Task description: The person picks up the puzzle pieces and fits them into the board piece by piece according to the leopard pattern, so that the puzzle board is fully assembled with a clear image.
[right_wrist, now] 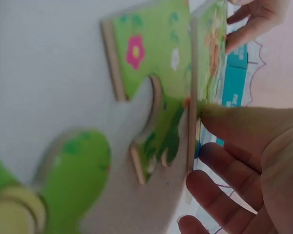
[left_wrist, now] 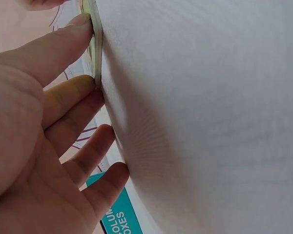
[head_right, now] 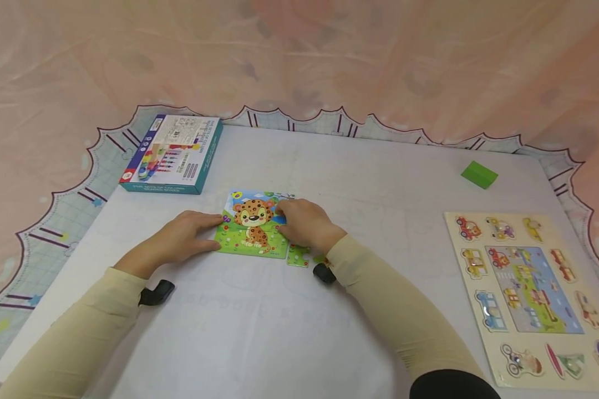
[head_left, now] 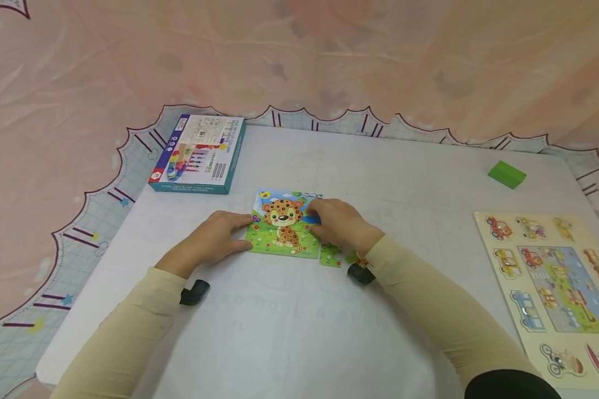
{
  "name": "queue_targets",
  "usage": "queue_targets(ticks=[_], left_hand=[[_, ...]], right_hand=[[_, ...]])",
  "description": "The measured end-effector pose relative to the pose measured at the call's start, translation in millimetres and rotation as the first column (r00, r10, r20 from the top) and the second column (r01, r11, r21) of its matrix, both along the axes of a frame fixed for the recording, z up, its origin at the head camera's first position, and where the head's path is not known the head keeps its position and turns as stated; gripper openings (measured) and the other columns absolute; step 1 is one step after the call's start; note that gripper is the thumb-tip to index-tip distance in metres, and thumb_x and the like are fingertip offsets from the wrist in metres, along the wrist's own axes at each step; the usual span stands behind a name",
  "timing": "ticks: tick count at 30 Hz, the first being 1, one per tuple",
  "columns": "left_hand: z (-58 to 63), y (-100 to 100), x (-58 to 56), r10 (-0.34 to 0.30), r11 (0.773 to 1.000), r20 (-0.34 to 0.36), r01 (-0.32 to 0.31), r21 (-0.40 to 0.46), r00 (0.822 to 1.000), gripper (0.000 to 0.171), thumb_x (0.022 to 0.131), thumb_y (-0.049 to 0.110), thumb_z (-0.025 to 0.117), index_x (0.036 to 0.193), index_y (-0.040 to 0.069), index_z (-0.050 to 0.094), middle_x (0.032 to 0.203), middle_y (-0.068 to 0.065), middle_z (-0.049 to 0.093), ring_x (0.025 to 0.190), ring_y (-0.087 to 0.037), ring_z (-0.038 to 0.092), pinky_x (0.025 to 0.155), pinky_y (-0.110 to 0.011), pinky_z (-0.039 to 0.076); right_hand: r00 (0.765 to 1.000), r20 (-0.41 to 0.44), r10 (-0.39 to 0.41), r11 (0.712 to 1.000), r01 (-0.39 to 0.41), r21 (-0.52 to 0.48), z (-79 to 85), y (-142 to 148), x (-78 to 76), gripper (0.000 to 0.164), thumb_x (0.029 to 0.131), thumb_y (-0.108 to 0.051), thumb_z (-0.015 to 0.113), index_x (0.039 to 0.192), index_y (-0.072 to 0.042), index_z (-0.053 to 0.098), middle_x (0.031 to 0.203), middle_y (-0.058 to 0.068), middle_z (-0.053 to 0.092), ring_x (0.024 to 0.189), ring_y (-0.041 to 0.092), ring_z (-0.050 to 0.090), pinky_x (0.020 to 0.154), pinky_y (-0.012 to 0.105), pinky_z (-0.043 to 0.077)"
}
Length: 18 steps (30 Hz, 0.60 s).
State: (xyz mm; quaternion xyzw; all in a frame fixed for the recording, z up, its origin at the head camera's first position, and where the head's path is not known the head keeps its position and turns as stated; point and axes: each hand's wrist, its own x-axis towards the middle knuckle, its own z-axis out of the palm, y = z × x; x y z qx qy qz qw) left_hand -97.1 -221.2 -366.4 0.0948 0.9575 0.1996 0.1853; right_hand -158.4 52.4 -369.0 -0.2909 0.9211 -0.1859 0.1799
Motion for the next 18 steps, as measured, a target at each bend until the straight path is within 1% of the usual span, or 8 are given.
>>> queue_targets(ticks=[3,7,10,14,18], left_hand=[[-0.4,0.0,0.3,-0.005,1.0,-0.006,0.005,0.0,1.0,0.064,0.09,0.026,0.077,0.146,0.006,0.052,0.148,-0.014,0.05,0.14,-0.039,0.037,0.116,-0.055,0.03],[-0.8,-0.3,0.8,-0.012,1.0,-0.009,0.012,0.006,1.0,0.063,0.091,0.025,0.076,0.146,0.005,0.052,0.148,-0.014,0.05,0.14,-0.039,0.037,0.116,-0.055,0.029],[-0.2,0.1,1.0,-0.015,1.0,-0.012,0.015,0.009,1.0,0.063,0.091,0.025,0.076,0.146,0.005,0.052,0.149,-0.014,0.05,0.14,-0.039,0.037,0.116,-0.054,0.028],[1.1,0.2,1.3,-0.015,1.0,-0.016,0.015,0.0,1.0,0.063,0.091,0.025,0.076,0.146,0.005,0.052,0.149,-0.014,0.05,0.14,-0.039,0.037,0.116,-0.055,0.029],[1.8,-0.2,1.4,-0.015,1.0,-0.011,0.015,-0.008,1.0,0.063,0.091,0.025,0.075,0.146,0.005,0.051,0.149,-0.014,0.05,0.14,-0.039,0.037,0.116,-0.055,0.029]], right_hand=[[1.0,0.009,0.023,1.0,-0.023,-0.003,0.3,3.5,-1.0,0.041,0.096,-0.025,0.068,0.132,-0.008,0.061,0.13,0.005,0.064,0.121,0.024,0.057,0.106,0.04,0.045],[0.999,0.023,0.041,0.999,-0.041,-0.007,1.5,10.4,-0.9,0.042,0.096,-0.024,0.066,0.135,-0.009,0.061,0.132,0.006,0.063,0.117,0.023,0.057,0.103,0.042,0.046],[0.999,0.024,0.029,1.0,-0.029,-0.009,4.6,17.0,1.1,0.044,0.095,-0.024,0.066,0.137,-0.01,0.06,0.135,0.007,0.062,0.121,0.025,0.056,0.105,0.044,0.045],[1.0,0.02,0.01,1.0,-0.01,-0.011,10.1,25.5,4.8,0.047,0.095,-0.023,0.067,0.138,-0.009,0.058,0.139,0.007,0.06,0.13,0.029,0.051,0.109,0.046,0.041],[1.0,0.021,0.012,1.0,-0.013,0.011,10.6,33.0,8.0,0.052,0.093,-0.027,0.07,0.14,-0.007,0.057,0.139,0.009,0.059,0.128,0.029,0.053,0.108,0.046,0.042]])
